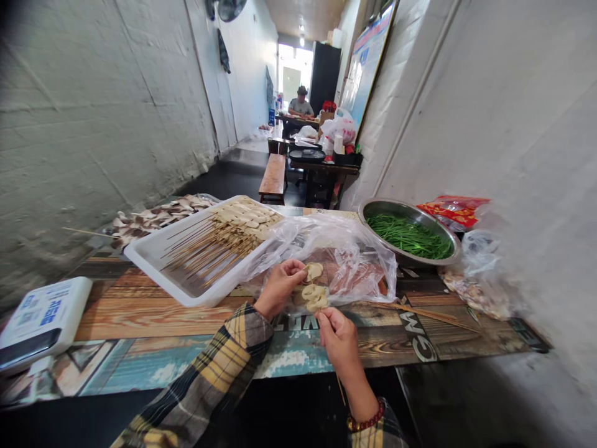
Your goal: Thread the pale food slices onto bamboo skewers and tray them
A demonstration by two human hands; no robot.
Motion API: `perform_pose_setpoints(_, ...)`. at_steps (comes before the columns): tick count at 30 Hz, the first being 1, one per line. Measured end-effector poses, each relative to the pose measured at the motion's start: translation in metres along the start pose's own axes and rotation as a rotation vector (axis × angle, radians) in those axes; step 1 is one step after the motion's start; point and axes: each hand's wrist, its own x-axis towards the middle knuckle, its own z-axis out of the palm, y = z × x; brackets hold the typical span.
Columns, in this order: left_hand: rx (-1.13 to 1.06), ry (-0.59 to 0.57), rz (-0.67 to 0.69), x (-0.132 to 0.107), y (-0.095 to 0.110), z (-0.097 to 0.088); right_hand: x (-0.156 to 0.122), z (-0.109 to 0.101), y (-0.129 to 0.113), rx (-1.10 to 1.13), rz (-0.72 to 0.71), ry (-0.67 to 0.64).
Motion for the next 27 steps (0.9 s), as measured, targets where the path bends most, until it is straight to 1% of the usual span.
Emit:
perform_pose_setpoints(4,-0.023,-0.050,-0.022,-0.0004,-0.0024,0.0002,0.0013,0.0028,-0.0011,0.017,-0.013,0.037)
perform_pose_setpoints(7,-0.123,-0.100,-0.088,-0.0006,-0.0020,-0.0007,0.0005,0.0031,-0.0022,0.008,-0.028,0.053)
perform_pose_setpoints(10,-0.247,-0.185,-0.161,-0.0015,-0.0010,-0.0017,-0.0002,0.0031,-0.0036,0.002,-0.040,0.054)
perform_pose_setpoints(13,-0.320,-0.290,-0.199,-0.0035,-0.0005,-0.0016,0.0003,0.0041,-0.0039,-0.002,-0.044,0.047)
perform_pose_setpoints(15,-0.334,-0.315,-0.225,-0.0049,-0.0002,-0.0009,0.0007,0.0050,-0.0036,-0.020,-0.056,0.039)
perform_pose_setpoints(17,-0.331,-0.291,-0.243,-0.0056,0.0005,-0.0003,0.0005,0.0057,-0.0037,-0.042,-0.070,0.027)
perform_pose_setpoints(21,-0.344,-0.201,-0.243,-0.0048,0.0041,-0.0006,-0.0023,0.0060,-0.0061,-0.093,-0.087,0.023)
perform_pose_setpoints(27,-0.340,-0.148,-0.239,-0.0042,0.0056,-0.0007,-0.0063,0.0066,-0.0072,-0.246,-0.158,0.103)
